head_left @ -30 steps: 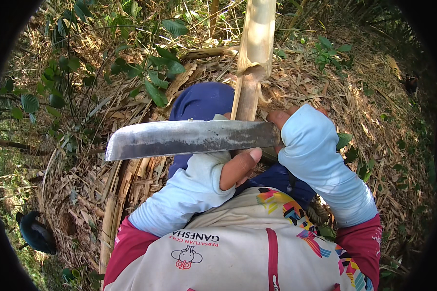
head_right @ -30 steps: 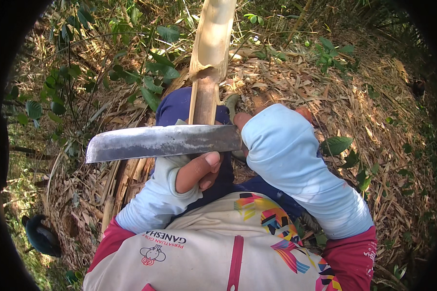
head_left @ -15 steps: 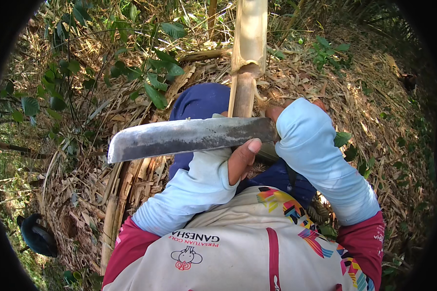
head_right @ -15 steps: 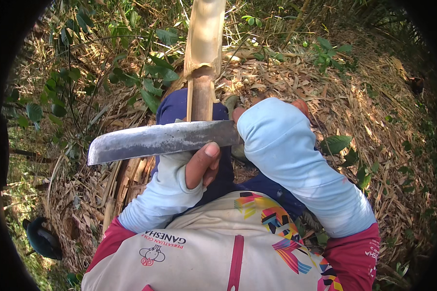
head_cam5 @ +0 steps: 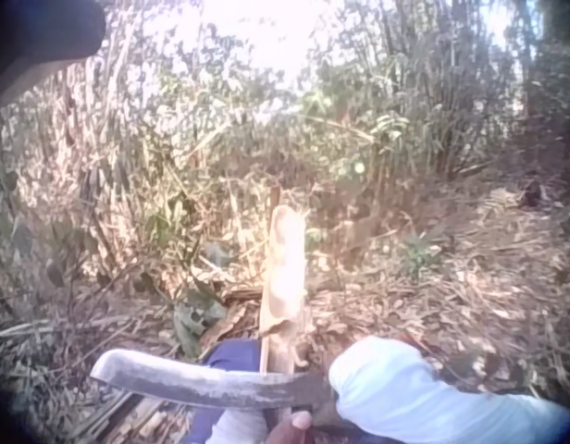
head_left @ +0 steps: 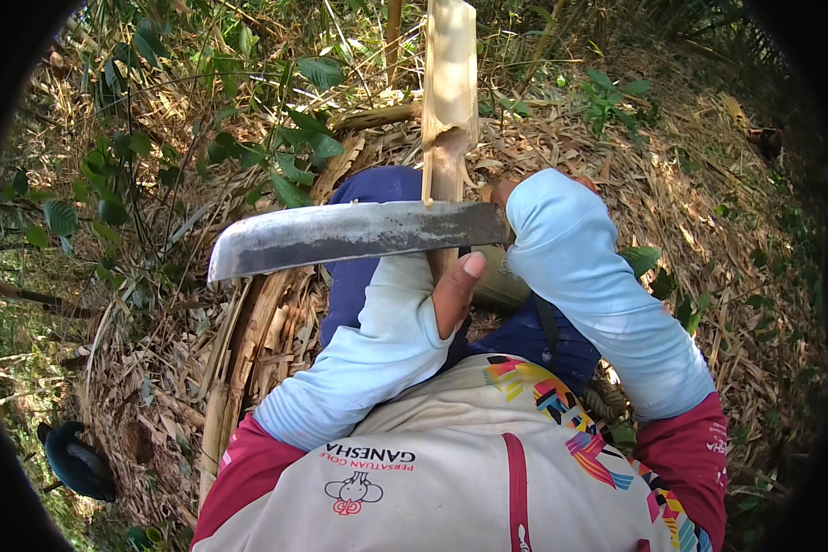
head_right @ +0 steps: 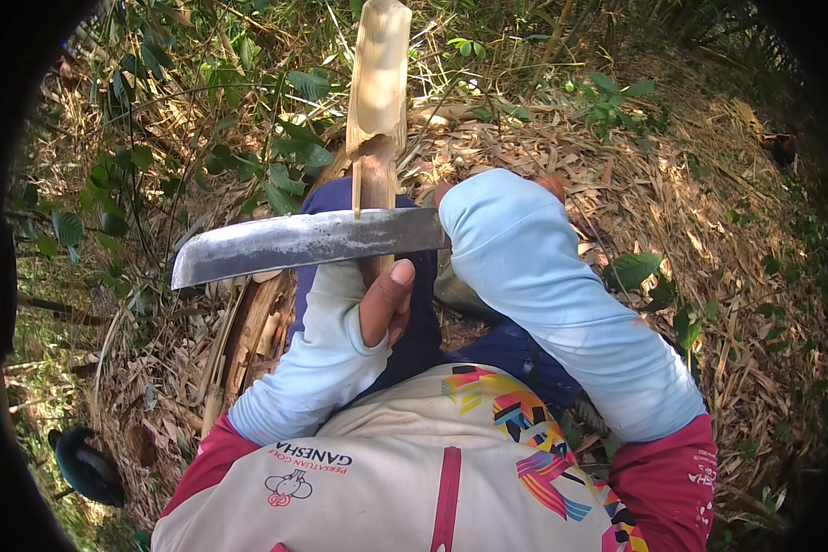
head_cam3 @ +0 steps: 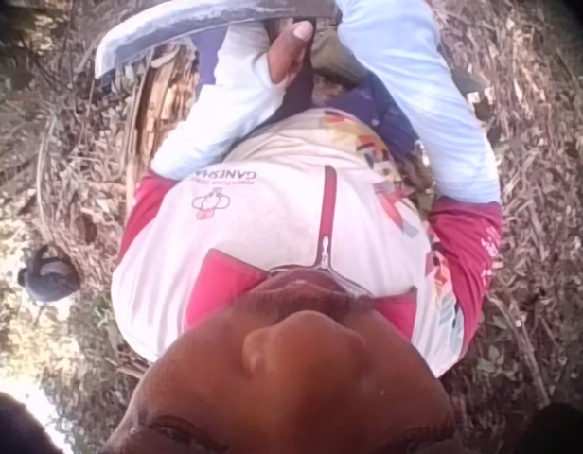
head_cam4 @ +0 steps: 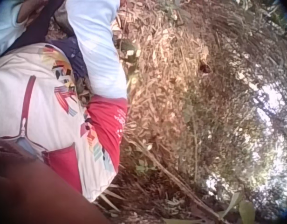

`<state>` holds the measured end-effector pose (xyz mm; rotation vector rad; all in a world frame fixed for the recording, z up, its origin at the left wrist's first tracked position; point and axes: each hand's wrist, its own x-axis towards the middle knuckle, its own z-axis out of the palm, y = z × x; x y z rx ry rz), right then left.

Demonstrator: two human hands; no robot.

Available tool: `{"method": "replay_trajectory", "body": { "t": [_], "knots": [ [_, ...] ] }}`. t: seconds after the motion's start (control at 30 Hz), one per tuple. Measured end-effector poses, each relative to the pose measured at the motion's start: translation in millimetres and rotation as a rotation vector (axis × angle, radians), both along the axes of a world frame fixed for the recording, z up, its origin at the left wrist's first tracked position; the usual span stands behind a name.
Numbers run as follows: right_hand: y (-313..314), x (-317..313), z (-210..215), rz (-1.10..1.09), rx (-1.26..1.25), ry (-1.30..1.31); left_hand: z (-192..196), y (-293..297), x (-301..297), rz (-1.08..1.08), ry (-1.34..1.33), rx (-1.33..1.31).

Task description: The person sits on the forest floor and uses a large curved blade to shave and shape a piece of bamboo. They repeatedly scrape the surface to thin the material and form a curved, spoon-like shape, occasionally rotating the piece to work different sides.

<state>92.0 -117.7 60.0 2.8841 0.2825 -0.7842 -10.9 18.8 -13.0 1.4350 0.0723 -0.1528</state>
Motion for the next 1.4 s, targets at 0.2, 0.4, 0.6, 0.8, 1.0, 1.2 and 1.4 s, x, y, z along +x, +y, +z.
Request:
{"method": "replay_trajectory", "body": {
  "t": [0.2,0.4,0.6,0.8,1.0,1.2,1.4],
  "knots": [
    [-4.3,21.5,4.6,-0.064,0.009,0.049,11.5,-2.5,-3.2,0.008,0.079,-0.138],
    [-4.3,-3.8,-6.9,0.042,0.116,-0.026,7.9,4.6,2.7,-0.016,0.101,-0.074],
    [-10.6,-32.8,-8.9,0.204,0.227,-0.244,13.4,10.4,5.0,-0.093,0.087,-0.024],
    [-11.6,-32.5,-7.2,0.271,0.226,-0.211,12.3,10.8,5.1,-0.095,0.048,0.039],
    [-6.9,-28.9,-4.0,0.245,0.15,-0.144,12.2,12.6,5.7,-0.101,-0.007,0.076],
    [10.3,-5.0,3.2,-0.047,-0.034,0.091,21.7,12.5,2.1,-0.143,0.157,0.023],
    [-4.7,-13.4,-12.9,0.099,0.11,-0.062,13.3,11.3,4.3,-0.105,0.049,-0.022]
  ]
}}
